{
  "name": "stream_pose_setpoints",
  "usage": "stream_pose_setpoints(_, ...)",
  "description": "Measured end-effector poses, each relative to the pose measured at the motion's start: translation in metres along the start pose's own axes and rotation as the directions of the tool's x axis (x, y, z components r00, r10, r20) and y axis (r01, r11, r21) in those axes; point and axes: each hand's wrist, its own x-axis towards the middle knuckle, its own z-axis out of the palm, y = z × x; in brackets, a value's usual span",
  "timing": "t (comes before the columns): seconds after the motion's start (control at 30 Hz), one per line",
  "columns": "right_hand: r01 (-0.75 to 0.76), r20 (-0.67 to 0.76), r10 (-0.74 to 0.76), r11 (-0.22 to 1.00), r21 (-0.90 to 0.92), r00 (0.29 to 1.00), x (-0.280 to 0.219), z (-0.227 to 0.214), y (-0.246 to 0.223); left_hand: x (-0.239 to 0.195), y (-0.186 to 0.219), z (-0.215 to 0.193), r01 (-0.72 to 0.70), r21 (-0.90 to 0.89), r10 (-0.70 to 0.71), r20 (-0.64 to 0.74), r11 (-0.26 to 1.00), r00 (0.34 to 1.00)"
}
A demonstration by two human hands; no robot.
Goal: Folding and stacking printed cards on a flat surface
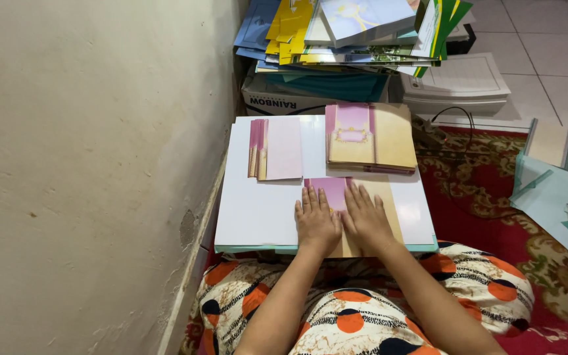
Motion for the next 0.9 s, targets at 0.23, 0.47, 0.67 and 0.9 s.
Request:
stream_pose_setpoints(0.23, 0.056, 0.074, -0.046, 0.989, -0.134, 0.996, -0.069, 0.01, -0.008, 0.002, -0.002, 0.006, -0.004, -0.014, 0.004, -0.011, 1.0, 1.0)
stream_pose_setpoints(0.47, -0.064, 0.009, 0.064, 0.998, 0.007, 0.998, 0.034, 0.026, 0.014, 0.004, -0.004, 0.009, -0.008, 0.007, 0.008, -0.01, 1.0, 1.0)
stream_pose_setpoints(0.67, -0.016, 0.024, 0.016, 1.0, 0.003, 1.0, -0.022, 0.004, -0.004, 0.003, -0.004, 0.007, -0.004, -0.012, 0.004, -0.016, 1.0, 1.0)
stream_pose_setpoints(0.9, -0.217, -0.02, 0.217, 0.976, -0.022, 0.976, -0.113, 0.009, 0.056, 0.004, -0.005, 0.015, -0.001, 0.038, 0.002, -0.043, 0.999, 0.999)
